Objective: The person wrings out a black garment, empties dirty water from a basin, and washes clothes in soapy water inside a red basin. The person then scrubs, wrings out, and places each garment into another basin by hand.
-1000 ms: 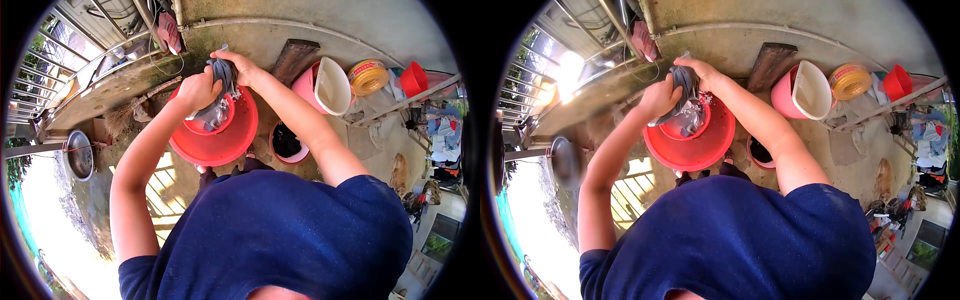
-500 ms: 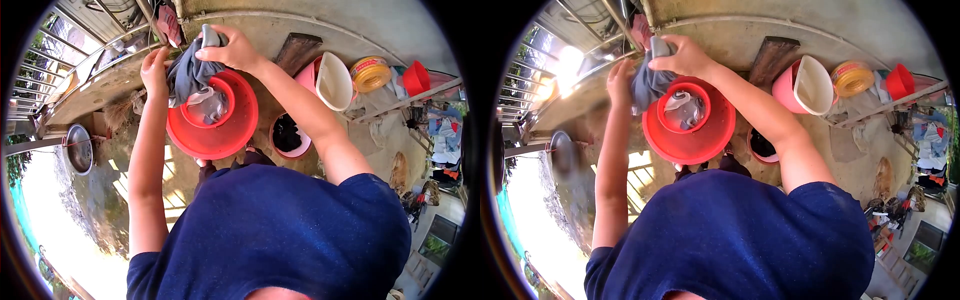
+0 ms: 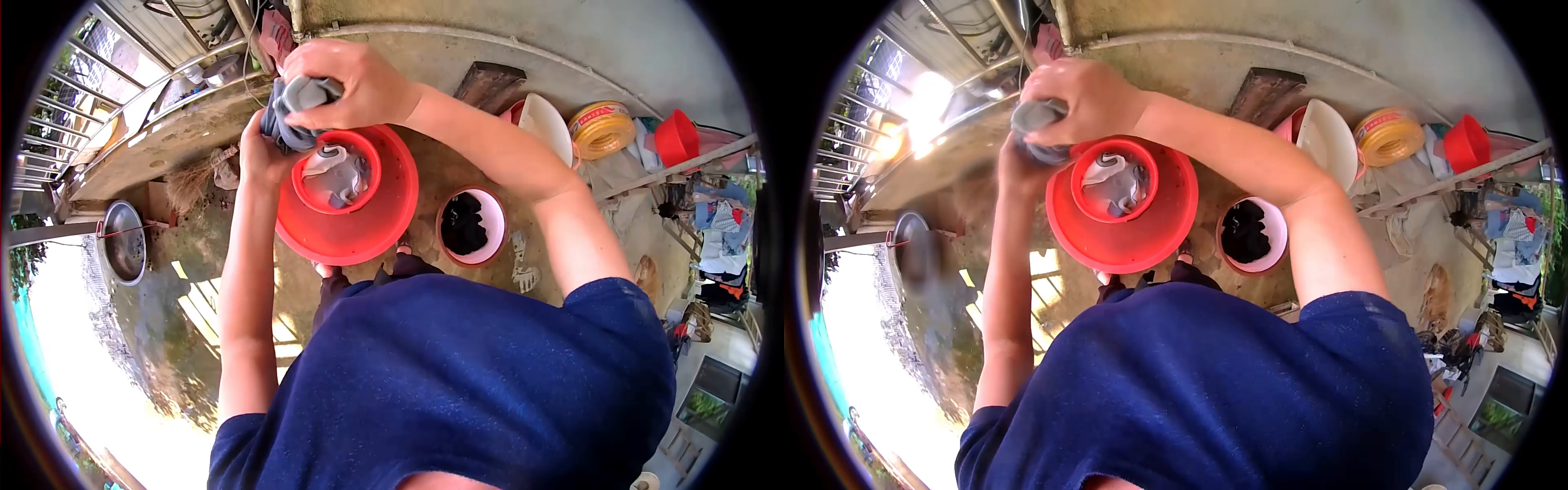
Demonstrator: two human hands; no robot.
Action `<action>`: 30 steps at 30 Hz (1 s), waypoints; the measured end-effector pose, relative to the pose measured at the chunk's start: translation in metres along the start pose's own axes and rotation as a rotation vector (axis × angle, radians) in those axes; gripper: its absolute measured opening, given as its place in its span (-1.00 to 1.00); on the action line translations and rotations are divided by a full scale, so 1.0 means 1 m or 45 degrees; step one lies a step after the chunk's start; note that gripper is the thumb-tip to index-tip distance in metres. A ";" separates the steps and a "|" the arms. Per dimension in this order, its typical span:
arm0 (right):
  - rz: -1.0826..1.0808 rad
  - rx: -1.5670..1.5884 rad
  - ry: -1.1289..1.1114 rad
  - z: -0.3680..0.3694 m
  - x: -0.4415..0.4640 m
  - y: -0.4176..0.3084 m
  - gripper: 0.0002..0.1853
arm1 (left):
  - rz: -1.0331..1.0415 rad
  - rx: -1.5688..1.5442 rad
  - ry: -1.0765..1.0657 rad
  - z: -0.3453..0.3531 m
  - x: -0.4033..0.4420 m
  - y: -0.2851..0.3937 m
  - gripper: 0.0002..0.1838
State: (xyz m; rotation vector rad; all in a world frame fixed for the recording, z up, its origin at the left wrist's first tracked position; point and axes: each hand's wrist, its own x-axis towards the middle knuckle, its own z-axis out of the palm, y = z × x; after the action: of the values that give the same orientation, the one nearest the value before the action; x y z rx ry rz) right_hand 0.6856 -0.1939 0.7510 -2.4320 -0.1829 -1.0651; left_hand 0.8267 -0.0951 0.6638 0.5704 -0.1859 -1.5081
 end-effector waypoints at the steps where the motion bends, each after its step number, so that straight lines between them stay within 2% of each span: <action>1: 0.217 0.128 0.155 0.004 -0.008 0.005 -0.74 | 0.048 -0.076 0.304 0.008 -0.001 -0.004 -0.62; 2: 0.222 0.132 0.147 0.011 -0.017 0.002 -0.74 | 0.067 -0.192 0.312 0.003 0.005 -0.007 -0.69; 3: 0.513 0.254 0.354 0.020 -0.025 -0.004 -0.75 | 0.063 -0.198 0.315 0.000 0.007 -0.009 -0.69; 4: 0.799 0.367 0.567 0.024 -0.030 -0.005 -0.77 | 0.344 -0.004 0.452 0.003 0.010 -0.008 -0.75; 5: 0.810 0.358 0.578 0.028 -0.036 -0.001 -0.77 | 0.614 0.200 0.585 0.007 0.012 -0.009 -0.80; 6: 0.955 0.602 0.849 0.032 -0.042 0.004 -0.76 | 0.711 0.303 0.723 0.048 -0.003 -0.012 -0.82; 7: 1.084 0.850 1.120 0.031 -0.042 0.002 -0.75 | 0.907 0.613 0.690 0.055 -0.006 -0.018 -0.83; 8: 1.082 0.938 1.181 0.029 -0.041 0.001 -0.76 | 1.120 0.904 0.687 0.061 -0.008 -0.024 -0.83; 10: 1.156 1.063 1.210 0.018 -0.035 0.001 -0.78 | 1.177 0.870 0.678 0.080 -0.007 -0.025 -0.84; 12: 1.250 1.332 1.261 0.014 -0.036 0.006 -0.81 | 1.752 1.597 0.589 0.100 -0.012 -0.022 -0.87; 13: 1.247 1.327 1.274 0.008 -0.034 0.004 -0.81 | 1.749 1.599 0.575 0.108 -0.013 -0.022 -0.87; 15: 1.242 1.782 1.236 -0.004 -0.025 0.002 -0.82 | 1.944 1.686 0.206 0.122 -0.012 -0.020 -0.85; 17: 1.238 1.893 1.171 -0.008 -0.023 0.013 -0.84 | 2.159 1.984 -0.080 0.137 -0.016 -0.013 -0.78; 19: 1.151 2.070 0.826 -0.004 -0.017 0.035 -0.84 | 2.331 2.172 -0.500 0.151 -0.019 0.000 -0.75; 20: 1.123 2.292 0.538 -0.009 -0.009 0.041 -0.83 | 2.397 2.209 -0.581 0.154 -0.019 0.001 -0.71; 21: 1.173 2.006 0.618 -0.009 -0.004 0.042 -0.80 | 2.388 2.213 -0.583 0.159 -0.024 0.002 -0.71; 23: 1.125 2.188 0.065 -0.012 0.008 0.059 -0.78 | 2.225 2.526 -0.883 0.168 -0.036 0.004 -0.73; 24: 1.182 2.070 0.019 -0.013 0.011 0.063 -0.79 | 2.341 2.536 -0.966 0.169 -0.034 0.004 -0.71; 27: 1.497 1.798 -0.348 -0.024 0.034 0.046 -0.79 | 2.317 2.707 -1.128 0.166 -0.038 0.004 -0.69; 29: 1.576 1.514 -0.424 -0.026 0.037 0.035 -0.82 | 2.244 2.735 -1.196 0.163 -0.037 0.003 -0.66; 30: 1.599 1.451 -0.499 -0.023 0.036 0.038 -0.82 | 2.273 2.673 -1.212 0.161 -0.033 0.000 -0.73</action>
State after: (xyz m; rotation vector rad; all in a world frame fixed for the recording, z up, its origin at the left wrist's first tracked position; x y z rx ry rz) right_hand 0.7069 -0.2406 0.7756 -1.1938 0.4526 0.1433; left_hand 0.7509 -0.1019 0.8090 0.6762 -2.3344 0.8577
